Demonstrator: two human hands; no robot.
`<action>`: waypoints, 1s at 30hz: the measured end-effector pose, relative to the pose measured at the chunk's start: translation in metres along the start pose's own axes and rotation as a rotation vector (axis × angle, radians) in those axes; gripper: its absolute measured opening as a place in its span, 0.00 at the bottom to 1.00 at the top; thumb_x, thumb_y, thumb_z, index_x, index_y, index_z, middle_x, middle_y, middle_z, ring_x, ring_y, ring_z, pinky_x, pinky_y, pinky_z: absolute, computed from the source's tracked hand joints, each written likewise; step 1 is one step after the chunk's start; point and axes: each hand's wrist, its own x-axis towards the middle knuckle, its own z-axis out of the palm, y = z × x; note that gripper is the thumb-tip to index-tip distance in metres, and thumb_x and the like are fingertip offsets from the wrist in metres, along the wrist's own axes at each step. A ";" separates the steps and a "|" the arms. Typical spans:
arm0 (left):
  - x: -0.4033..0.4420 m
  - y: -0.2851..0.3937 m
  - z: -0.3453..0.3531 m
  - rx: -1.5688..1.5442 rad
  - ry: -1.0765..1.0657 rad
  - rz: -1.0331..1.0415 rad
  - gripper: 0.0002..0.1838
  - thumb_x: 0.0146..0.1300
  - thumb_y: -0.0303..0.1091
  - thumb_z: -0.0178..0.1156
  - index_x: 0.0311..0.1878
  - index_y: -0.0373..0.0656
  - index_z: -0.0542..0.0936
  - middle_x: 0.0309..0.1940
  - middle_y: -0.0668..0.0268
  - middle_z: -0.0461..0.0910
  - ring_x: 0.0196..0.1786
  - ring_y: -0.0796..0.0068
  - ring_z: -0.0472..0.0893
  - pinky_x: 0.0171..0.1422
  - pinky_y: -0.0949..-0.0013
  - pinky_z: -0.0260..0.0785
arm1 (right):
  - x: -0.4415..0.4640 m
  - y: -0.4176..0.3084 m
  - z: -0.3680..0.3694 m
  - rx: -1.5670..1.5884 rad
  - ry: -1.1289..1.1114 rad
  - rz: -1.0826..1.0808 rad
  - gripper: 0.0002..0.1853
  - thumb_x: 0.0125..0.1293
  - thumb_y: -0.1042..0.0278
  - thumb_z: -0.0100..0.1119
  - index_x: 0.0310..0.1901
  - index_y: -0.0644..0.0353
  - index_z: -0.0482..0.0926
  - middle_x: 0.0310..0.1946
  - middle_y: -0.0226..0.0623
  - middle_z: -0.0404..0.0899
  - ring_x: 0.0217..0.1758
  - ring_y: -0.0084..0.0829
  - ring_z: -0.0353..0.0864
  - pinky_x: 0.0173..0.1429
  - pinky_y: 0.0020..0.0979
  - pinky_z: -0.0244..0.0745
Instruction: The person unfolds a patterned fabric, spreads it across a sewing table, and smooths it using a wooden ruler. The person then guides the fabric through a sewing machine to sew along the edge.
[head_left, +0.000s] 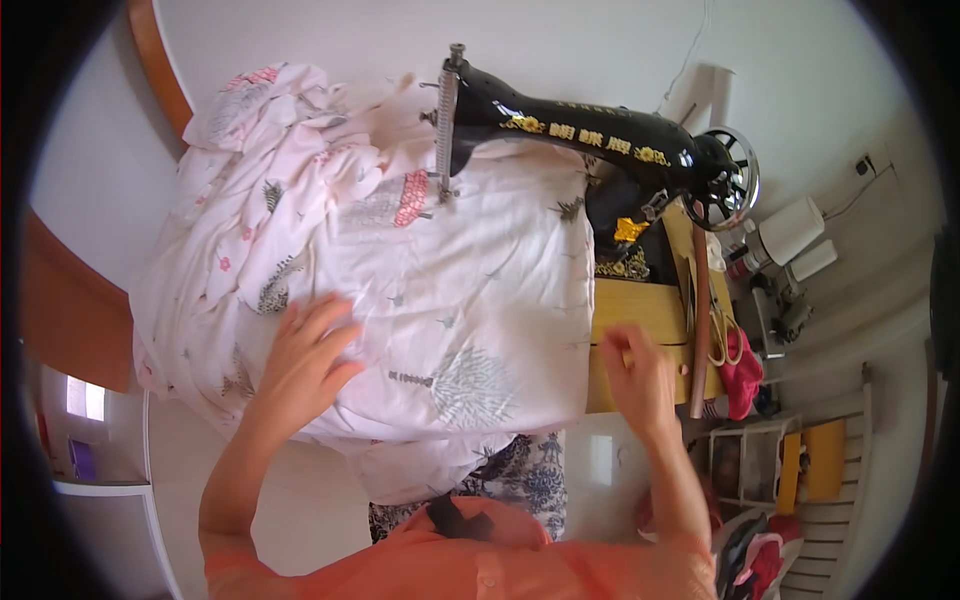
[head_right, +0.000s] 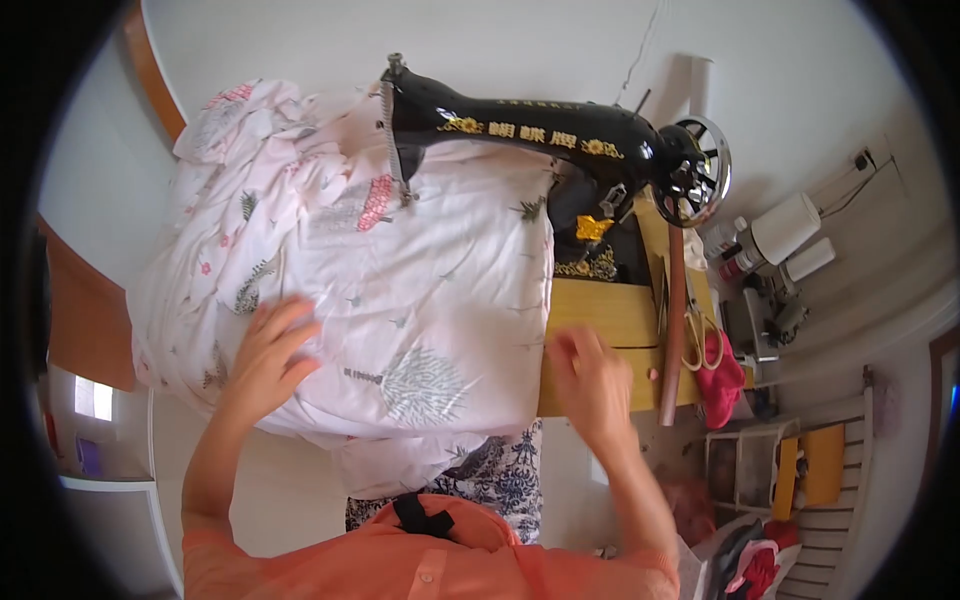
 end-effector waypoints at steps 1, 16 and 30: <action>-0.012 0.000 -0.006 -0.042 -0.011 0.000 0.18 0.50 0.29 0.65 0.46 0.39 0.79 0.59 0.58 0.71 0.68 0.58 0.65 0.71 0.51 0.52 | -0.026 0.003 -0.007 0.022 -0.007 0.088 0.06 0.58 0.70 0.63 0.34 0.61 0.77 0.28 0.43 0.79 0.29 0.41 0.81 0.32 0.37 0.75; -0.017 -0.009 0.003 -0.082 0.197 0.106 0.03 0.51 0.20 0.60 0.29 0.38 0.75 0.40 0.62 0.74 0.44 0.59 0.73 0.50 0.62 0.63 | -0.048 -0.024 0.002 0.282 -0.114 0.200 0.06 0.59 0.74 0.58 0.28 0.63 0.72 0.25 0.37 0.76 0.24 0.32 0.76 0.31 0.31 0.72; -0.017 -0.014 0.006 -0.111 0.178 0.102 0.04 0.51 0.20 0.59 0.29 0.38 0.74 0.40 0.60 0.74 0.44 0.57 0.73 0.51 0.61 0.63 | -0.013 0.008 0.011 1.552 -0.316 0.724 0.04 0.67 0.74 0.52 0.42 0.57 0.70 0.39 0.30 0.76 0.41 0.24 0.79 0.49 0.27 0.76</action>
